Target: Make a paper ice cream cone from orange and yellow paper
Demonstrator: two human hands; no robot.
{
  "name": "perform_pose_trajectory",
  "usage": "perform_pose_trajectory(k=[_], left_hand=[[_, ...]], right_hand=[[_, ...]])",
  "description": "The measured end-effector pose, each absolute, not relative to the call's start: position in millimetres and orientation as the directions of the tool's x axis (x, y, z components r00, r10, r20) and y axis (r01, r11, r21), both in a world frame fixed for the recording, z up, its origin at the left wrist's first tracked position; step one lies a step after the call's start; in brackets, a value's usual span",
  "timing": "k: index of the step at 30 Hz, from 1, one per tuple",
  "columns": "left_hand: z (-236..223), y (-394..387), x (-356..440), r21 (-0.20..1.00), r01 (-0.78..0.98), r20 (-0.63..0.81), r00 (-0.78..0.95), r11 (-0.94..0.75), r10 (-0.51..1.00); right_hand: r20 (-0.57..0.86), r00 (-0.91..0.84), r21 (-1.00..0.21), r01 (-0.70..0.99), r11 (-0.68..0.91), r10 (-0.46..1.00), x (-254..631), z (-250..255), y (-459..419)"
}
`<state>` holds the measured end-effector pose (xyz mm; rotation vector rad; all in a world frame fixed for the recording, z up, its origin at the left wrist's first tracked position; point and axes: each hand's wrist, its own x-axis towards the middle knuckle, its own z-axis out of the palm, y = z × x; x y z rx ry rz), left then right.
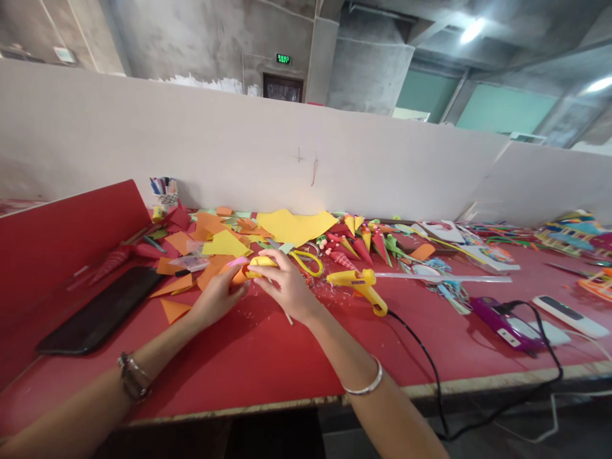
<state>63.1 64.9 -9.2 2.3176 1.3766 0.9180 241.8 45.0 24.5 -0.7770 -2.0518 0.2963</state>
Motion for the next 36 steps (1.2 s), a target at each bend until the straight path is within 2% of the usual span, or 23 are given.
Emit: perform_pose_trajectory(k=[8, 15, 32, 36], left_hand=[[-8.5, 63.5, 61.6, 0.469, 0.7, 0.406, 0.37, -0.538, 0.836], [-7.1, 63.7, 62.0, 0.494, 0.676, 0.419, 0.367, -0.547, 0.831], [-10.6, 67.9, 59.9, 0.566, 0.624, 0.406, 0.358, -0.539, 0.841], [-7.7, 67.3, 59.3, 0.573, 0.61, 0.398, 0.376, -0.547, 0.837]], right_hand=[[0.723, -0.304, -0.486, 0.415, 0.77, 0.62, 236.2, 23.9, 42.7], [0.774, -0.292, -0.407, 0.451, 0.794, 0.562, 235.7, 21.9, 43.3], [0.727, -0.442, -0.344, 0.429, 0.835, 0.526, 236.8, 21.3, 42.9], [0.749, -0.482, -0.257, 0.421, 0.87, 0.454, 236.3, 20.4, 41.1]])
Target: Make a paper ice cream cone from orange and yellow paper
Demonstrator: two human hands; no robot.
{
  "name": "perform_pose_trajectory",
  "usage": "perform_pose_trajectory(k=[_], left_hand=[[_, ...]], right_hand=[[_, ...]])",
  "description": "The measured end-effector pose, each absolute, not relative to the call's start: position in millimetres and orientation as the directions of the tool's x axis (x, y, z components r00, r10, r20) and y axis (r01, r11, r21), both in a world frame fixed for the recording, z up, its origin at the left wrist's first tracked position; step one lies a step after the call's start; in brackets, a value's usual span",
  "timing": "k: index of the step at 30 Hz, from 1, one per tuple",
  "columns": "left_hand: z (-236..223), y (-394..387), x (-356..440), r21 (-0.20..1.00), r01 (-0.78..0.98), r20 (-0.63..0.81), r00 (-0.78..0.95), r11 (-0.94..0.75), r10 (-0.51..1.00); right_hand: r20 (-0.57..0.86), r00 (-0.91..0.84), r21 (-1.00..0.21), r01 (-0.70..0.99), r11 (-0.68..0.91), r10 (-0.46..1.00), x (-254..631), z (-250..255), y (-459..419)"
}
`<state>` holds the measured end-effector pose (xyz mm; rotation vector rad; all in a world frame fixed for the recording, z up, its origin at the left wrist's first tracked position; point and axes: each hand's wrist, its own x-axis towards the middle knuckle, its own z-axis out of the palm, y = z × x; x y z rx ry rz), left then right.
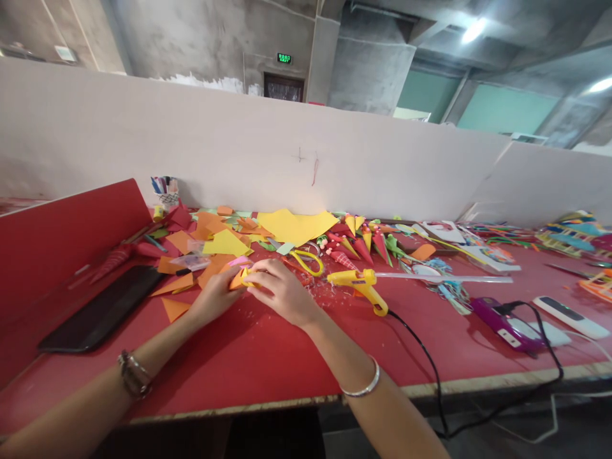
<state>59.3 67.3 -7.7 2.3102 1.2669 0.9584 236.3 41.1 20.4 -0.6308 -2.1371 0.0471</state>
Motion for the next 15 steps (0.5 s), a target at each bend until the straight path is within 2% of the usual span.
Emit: perform_pose_trajectory(k=[4, 10, 15], left_hand=[[-5.3, 66.1, 59.2, 0.588, 0.585, 0.4, 0.39, -0.558, 0.83], [-9.0, 68.4, 57.6, 0.57, 0.61, 0.446, 0.333, -0.55, 0.831], [-6.7, 67.4, 57.9, 0.597, 0.596, 0.452, 0.301, -0.536, 0.839]], right_hand=[[0.738, -0.542, -0.173, 0.424, 0.889, 0.402, 234.6, 20.1, 37.7], [0.764, -0.443, -0.35, 0.328, 0.878, 0.47, 229.6, 22.9, 34.3], [0.755, -0.414, -0.387, 0.346, 0.855, 0.509, 227.2, 22.6, 33.4]])
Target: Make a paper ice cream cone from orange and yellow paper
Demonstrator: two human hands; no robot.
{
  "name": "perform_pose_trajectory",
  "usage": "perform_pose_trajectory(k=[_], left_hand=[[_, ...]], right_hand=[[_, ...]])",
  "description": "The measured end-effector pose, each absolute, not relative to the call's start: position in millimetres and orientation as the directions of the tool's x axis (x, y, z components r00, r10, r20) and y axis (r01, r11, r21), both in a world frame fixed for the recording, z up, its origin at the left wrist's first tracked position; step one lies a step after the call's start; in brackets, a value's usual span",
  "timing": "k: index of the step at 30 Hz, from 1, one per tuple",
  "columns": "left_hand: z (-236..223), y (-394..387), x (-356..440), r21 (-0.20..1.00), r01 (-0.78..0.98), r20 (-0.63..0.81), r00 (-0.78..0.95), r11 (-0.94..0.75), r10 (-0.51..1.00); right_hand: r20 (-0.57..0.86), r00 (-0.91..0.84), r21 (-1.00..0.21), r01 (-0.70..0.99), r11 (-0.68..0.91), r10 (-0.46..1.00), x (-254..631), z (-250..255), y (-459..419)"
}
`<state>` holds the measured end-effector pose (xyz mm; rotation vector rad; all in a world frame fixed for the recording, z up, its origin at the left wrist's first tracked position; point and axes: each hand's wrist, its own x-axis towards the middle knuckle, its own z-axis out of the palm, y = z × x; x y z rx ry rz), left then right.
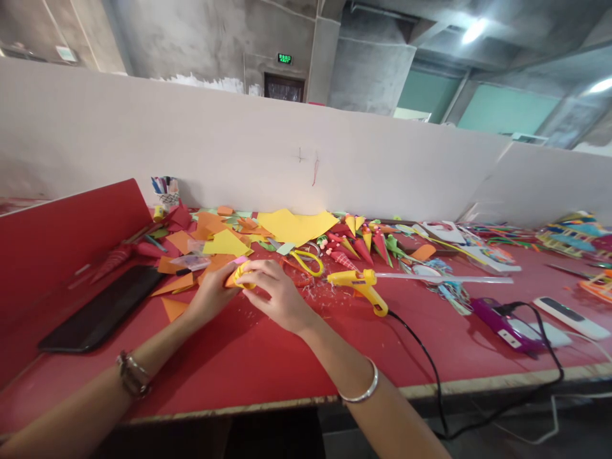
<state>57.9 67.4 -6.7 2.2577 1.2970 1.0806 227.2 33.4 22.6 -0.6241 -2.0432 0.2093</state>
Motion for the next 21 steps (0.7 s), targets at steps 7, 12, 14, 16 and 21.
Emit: perform_pose_trajectory(k=[7, 12, 14, 16, 21], left_hand=[[-4.1, 63.8, 59.1, 0.598, 0.604, 0.455, 0.285, -0.527, 0.843], [-3.5, 63.6, 59.8, 0.59, 0.609, 0.459, 0.287, -0.53, 0.841], [-2.7, 63.6, 59.8, 0.576, 0.624, 0.46, 0.286, -0.528, 0.84], [-2.4, 63.7, 59.4, 0.562, 0.638, 0.463, 0.286, -0.527, 0.839], [-4.3, 64.7, 58.1, 0.535, 0.677, 0.459, 0.27, -0.506, 0.846]], right_hand=[[0.756, -0.412, -0.364, 0.381, 0.85, 0.509, 225.9, 22.8, 33.5], [0.756, -0.368, -0.378, 0.428, 0.821, 0.541, 225.8, 24.2, 32.2], [0.753, -0.361, -0.387, 0.434, 0.813, 0.551, 226.3, 24.6, 32.0], [0.748, -0.372, -0.393, 0.42, 0.818, 0.55, 226.8, 24.9, 32.1], [0.752, -0.38, -0.425, 0.345, 0.837, 0.539, 227.2, 24.6, 32.9]])
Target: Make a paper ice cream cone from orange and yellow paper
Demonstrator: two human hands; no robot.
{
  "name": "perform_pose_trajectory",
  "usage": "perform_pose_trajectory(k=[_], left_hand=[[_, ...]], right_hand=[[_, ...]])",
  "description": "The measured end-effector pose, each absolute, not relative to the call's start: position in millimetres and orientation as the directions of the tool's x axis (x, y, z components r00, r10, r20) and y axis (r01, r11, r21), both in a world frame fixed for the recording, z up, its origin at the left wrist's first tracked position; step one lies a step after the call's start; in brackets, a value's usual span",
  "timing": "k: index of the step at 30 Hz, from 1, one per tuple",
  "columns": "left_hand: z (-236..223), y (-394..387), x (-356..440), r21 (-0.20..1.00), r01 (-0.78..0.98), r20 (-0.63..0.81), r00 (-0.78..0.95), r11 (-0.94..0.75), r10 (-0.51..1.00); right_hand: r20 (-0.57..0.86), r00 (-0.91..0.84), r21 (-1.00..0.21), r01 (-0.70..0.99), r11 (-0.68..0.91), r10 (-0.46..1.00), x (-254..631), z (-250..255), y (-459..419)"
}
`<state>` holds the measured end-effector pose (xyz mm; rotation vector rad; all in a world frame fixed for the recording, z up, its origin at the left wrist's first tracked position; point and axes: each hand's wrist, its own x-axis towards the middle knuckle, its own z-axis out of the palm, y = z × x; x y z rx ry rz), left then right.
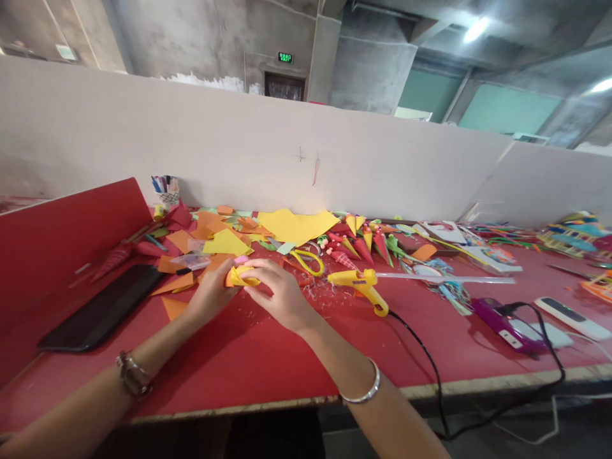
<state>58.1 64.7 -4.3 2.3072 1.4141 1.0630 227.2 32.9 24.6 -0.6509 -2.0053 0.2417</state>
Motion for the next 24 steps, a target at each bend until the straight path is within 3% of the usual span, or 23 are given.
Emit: perform_pose_trajectory(k=[14, 24], left_hand=[[0.6, 61.7, 59.2, 0.527, 0.686, 0.45, 0.277, -0.502, 0.849], [-1.3, 63.3, 56.4, 0.526, 0.65, 0.485, 0.301, -0.549, 0.821]], right_hand=[[0.776, -0.457, -0.268, 0.384, 0.884, 0.434, 228.4, 22.5, 33.0], [0.784, -0.481, -0.241, 0.347, 0.906, 0.393, 228.9, 21.4, 32.2]])
